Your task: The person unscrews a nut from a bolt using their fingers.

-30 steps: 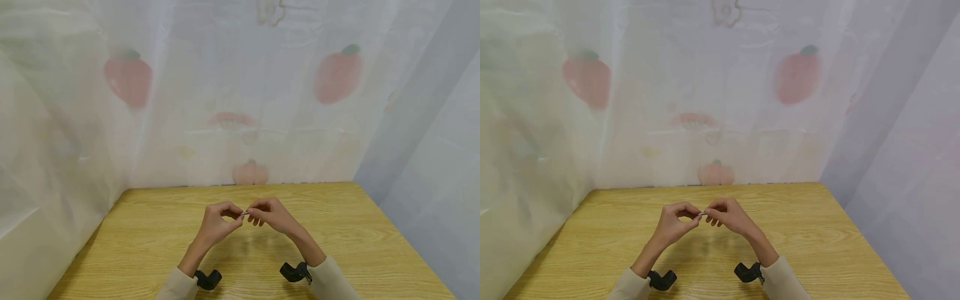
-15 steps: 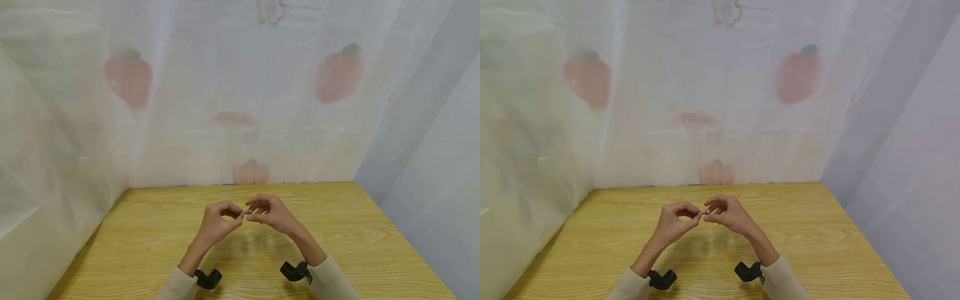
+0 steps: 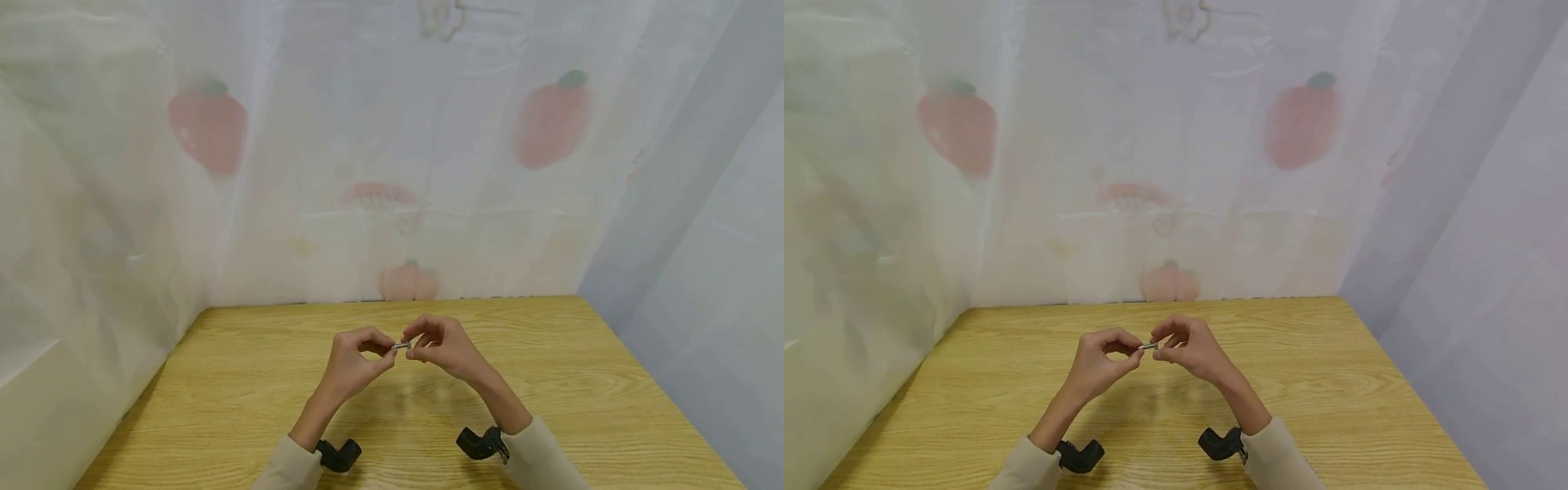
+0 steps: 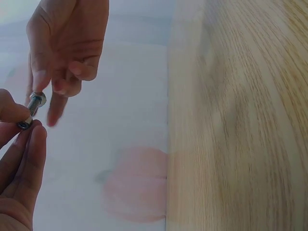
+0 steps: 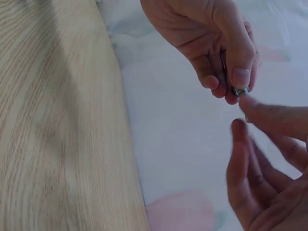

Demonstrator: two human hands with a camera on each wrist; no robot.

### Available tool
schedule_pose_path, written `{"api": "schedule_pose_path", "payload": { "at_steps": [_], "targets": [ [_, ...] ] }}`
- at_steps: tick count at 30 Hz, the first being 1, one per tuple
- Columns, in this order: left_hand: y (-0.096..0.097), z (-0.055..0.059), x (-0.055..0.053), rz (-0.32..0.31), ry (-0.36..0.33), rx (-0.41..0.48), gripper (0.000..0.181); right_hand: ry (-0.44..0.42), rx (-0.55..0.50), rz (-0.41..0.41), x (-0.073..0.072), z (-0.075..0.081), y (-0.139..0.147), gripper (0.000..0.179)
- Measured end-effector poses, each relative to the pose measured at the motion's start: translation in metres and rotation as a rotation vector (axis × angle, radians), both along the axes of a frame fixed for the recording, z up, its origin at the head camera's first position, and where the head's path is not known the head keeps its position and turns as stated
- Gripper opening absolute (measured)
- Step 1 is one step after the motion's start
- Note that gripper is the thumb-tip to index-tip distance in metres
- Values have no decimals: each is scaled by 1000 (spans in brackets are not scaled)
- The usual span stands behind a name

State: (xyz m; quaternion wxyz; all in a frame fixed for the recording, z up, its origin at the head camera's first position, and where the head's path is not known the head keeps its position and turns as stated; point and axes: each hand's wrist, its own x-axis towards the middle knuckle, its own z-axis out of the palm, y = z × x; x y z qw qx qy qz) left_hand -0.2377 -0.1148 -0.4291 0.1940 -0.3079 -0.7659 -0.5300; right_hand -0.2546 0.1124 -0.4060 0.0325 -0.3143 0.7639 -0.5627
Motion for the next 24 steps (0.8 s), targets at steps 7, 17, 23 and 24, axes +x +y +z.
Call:
{"api": "schedule_pose_path", "payload": {
  "at_steps": [7,17,23,24],
  "targets": [
    [0,-1,-1,-2,14,2,13,-2,32,22,-2,0,1,21],
    [0,2,1,-2,-1,2,12,35,10,-9,2,3,0,21],
    [0,2,0,-9,9,7,13,-21,70,9,-1,2,3,23],
    [0,1,0,-8,12,5,12,-22,76,10,-2,2,3,22]
  ]
}}
